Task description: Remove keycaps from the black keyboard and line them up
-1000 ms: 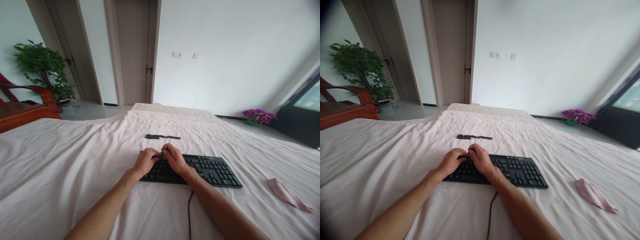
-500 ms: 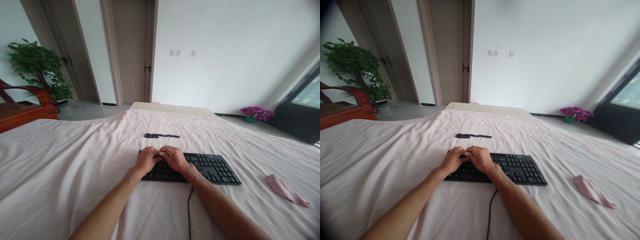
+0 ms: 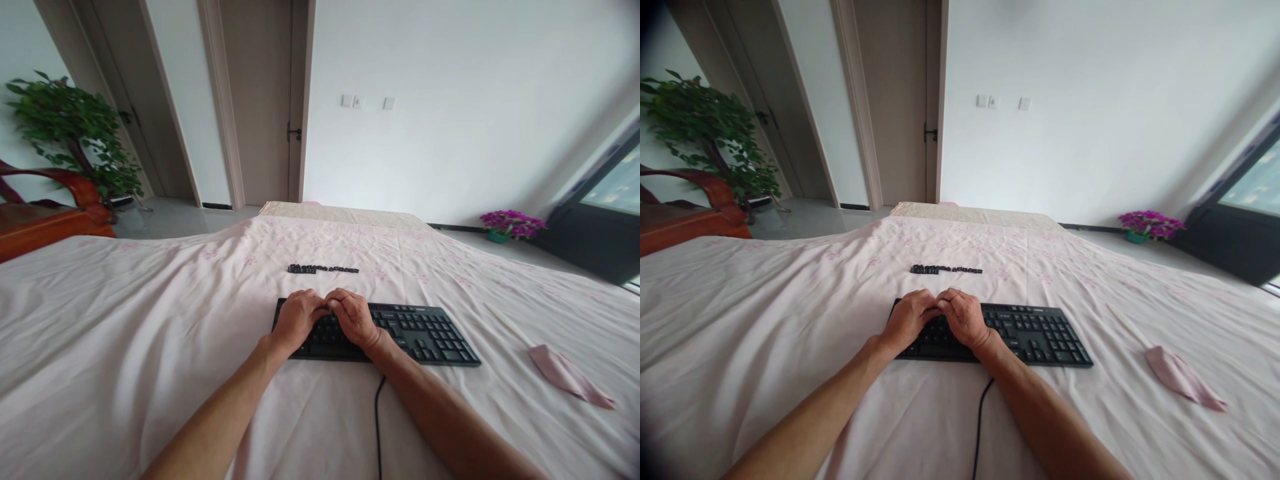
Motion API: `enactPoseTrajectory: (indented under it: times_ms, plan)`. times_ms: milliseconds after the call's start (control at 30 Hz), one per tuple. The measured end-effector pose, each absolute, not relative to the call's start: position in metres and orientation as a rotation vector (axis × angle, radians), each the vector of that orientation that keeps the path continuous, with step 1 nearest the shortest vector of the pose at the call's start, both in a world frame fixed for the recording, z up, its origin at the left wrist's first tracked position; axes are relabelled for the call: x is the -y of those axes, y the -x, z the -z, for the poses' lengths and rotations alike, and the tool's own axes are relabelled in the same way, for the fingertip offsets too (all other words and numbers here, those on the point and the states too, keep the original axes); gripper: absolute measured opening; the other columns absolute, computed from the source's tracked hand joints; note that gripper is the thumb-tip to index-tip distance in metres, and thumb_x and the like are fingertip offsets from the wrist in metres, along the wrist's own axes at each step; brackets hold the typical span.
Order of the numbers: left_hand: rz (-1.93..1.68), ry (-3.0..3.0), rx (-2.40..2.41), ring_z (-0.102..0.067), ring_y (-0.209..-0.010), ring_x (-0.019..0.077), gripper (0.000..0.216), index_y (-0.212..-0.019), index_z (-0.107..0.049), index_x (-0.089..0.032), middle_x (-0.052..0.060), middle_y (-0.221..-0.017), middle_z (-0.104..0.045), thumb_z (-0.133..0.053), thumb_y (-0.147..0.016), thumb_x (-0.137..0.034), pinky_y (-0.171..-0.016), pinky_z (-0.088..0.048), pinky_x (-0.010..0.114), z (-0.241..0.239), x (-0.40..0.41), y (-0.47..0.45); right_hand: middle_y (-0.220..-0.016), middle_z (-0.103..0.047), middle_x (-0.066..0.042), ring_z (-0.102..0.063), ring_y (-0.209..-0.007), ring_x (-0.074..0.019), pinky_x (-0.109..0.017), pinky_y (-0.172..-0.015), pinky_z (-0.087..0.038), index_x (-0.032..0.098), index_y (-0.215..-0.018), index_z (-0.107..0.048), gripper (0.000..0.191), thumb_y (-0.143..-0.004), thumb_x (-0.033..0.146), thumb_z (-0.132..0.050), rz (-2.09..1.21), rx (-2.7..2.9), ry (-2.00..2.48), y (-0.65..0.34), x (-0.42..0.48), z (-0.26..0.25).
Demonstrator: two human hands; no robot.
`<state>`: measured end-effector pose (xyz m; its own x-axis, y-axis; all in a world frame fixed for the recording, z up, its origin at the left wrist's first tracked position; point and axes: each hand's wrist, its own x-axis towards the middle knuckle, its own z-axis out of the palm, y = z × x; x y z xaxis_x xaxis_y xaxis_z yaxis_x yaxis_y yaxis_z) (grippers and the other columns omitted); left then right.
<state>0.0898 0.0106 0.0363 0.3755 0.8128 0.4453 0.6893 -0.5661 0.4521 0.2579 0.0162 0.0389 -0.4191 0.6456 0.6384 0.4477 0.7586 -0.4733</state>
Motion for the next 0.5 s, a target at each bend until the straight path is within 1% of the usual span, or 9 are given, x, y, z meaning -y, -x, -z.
enactPoseTrajectory:
  times_ms: [100, 200, 367, 500]
  plan:
    - [-0.944, -2.337, -1.33, -0.058, -0.08, 0.0152, 0.014, -0.087, -0.064, -0.023, 0.0, -0.083, -0.061, -0.052, -0.088, -0.031, -0.069, -0.041, 0.024, -0.034, -0.01, -0.089, -0.081, -0.064, -0.004, -0.06, -0.077, -0.0156, -0.029, -0.075, -0.049, 0.02, -0.091, -0.061, 0.022, -0.095, 0.028, -0.041, -0.322, 2.043, 0.806, -0.258, -0.016, -0.04]
    - [-0.946, -2.289, -1.275, -0.06, -0.086, 0.0161, 0.013, -0.094, -0.064, -0.025, 0.0, -0.089, -0.063, -0.055, -0.085, -0.024, -0.074, -0.044, 0.024, -0.032, -0.011, -0.088, -0.082, -0.064, -0.004, -0.061, -0.078, -0.0154, -0.029, -0.076, -0.049, 0.02, -0.092, -0.062, 0.02, -0.095, 0.027, -0.043, -0.324, 2.031, 0.774, -0.259, -0.016, -0.039]
    - [-1.073, -2.121, -1.181, -0.062, -0.089, 0.0159, 0.03, -0.103, -0.064, -0.025, 0.0, -0.097, -0.068, -0.058, -0.077, -0.01, -0.084, -0.047, 0.028, -0.028, -0.014, -0.087, -0.082, -0.063, -0.004, -0.06, -0.077, -0.0152, -0.028, -0.074, -0.048, 0.021, -0.098, -0.063, 0.02, -0.095, 0.026, -0.044, -0.259, 2.037, 0.802, -0.26, -0.014, -0.041]
    - [-1.173, -1.845, -1.212, -0.065, -0.084, 0.0139, 0.04, -0.111, -0.061, -0.024, 0.0, -0.093, -0.069, -0.058, -0.074, -0.008, -0.083, -0.051, 0.027, -0.024, -0.019, -0.081, -0.083, -0.062, -0.004, -0.058, -0.075, -0.0148, -0.027, -0.071, -0.046, 0.022, -0.107, -0.061, 0.023, -0.096, 0.026, -0.042, -0.118, 2.107, 0.815, -0.261, -0.01, -0.045]
